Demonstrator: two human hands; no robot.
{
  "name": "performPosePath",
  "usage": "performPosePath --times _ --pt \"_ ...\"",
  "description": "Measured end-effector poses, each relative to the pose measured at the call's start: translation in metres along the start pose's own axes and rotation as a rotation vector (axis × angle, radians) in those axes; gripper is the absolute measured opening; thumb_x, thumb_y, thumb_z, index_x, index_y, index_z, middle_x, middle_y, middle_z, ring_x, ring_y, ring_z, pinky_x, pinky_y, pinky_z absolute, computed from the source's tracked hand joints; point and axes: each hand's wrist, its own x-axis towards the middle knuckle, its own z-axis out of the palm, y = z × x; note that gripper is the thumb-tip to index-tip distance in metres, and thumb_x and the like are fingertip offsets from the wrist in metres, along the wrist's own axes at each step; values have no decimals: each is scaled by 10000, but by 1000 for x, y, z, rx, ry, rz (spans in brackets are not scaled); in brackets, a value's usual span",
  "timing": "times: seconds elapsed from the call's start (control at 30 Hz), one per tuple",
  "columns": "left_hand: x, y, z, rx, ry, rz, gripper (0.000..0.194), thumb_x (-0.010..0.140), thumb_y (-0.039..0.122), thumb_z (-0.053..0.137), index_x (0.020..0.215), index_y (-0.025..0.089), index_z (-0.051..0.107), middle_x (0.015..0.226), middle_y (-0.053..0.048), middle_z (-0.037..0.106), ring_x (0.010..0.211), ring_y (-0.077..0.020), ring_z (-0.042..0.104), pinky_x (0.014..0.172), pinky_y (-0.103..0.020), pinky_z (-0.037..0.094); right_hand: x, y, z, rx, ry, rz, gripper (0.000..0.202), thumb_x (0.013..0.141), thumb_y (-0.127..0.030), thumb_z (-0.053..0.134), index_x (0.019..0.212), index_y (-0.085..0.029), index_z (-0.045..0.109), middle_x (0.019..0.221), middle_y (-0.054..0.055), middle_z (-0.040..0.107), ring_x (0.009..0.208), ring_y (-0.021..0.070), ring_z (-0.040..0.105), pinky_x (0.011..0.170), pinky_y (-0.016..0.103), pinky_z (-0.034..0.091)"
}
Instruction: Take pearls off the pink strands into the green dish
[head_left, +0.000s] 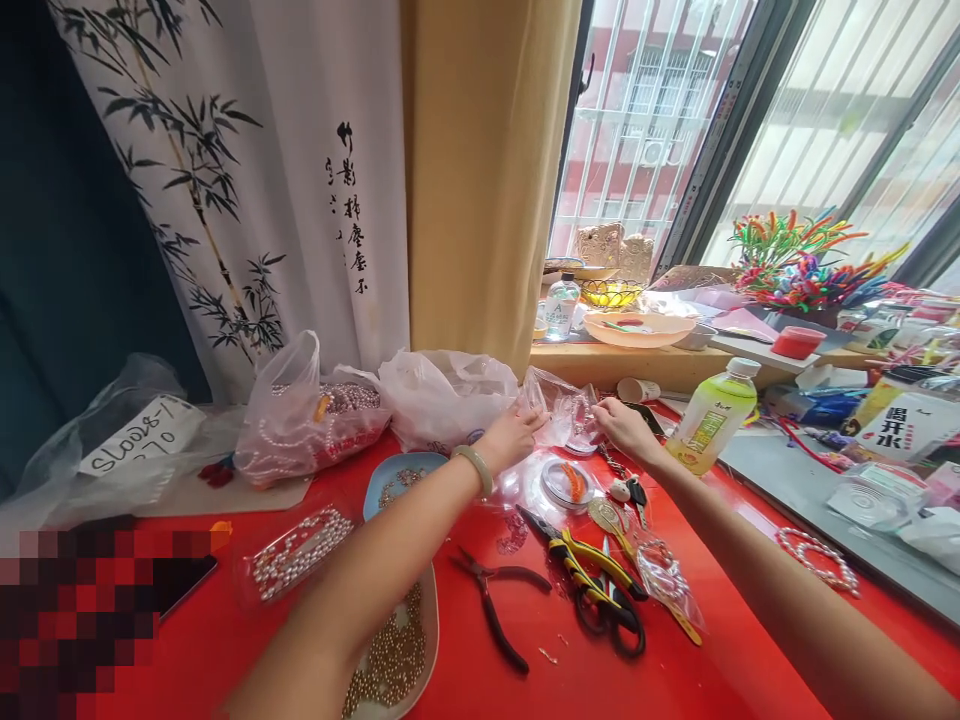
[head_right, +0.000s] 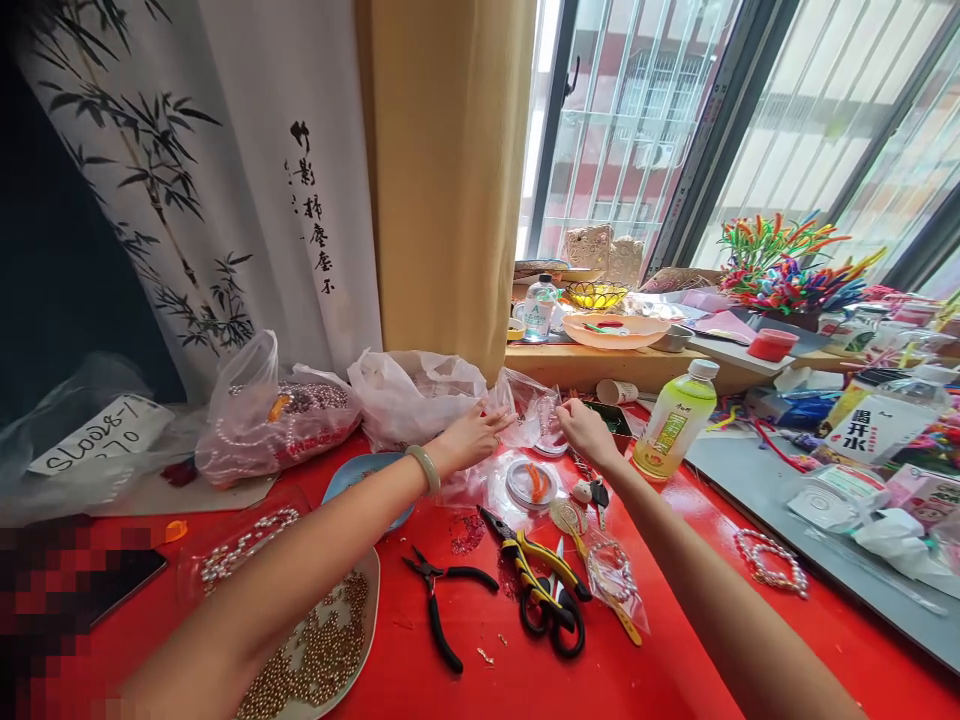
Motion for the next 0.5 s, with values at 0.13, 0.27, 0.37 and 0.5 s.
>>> performPosePath --times 0.13,0.27,0.37,0.5 --pt "10 3 6 -27 4 36 266 838 145 395 942 164 638 1282 -74 454 1252 -214 273 1033 -516 159 -13 11 -25 -26 73 15 222 780 -304 358 735 -167 526 738 51 625 610 138 567 533 209 374" --pt "15 5 11 -39 -76 -37 240 817 144 432 893 139 661 997 -78 640 1156 -188 393 1067 -430 116 -18 25 -41 -51 123 33 232 783 -294 343 749 -159 529 735 50 618 612 133 564 536 205 379" --pt "14 2 12 -11 -126 -182 252 795 114 439 878 155 673 948 -75 655 1099 -198 448 1056 -443 123 -18 29 -42 -99 160 35 234 793 -300 348 766 -155 530 741 66 624 665 159 572 572 222 374" --pt "13 -5 16 41 -168 -347 250 754 122 487 926 109 668 1001 -140 631 1128 -281 417 1027 -529 79 -21 18 -26 -230 206 -15 264 811 -347 356 830 -158 541 757 95 633 727 211 578 571 247 340"
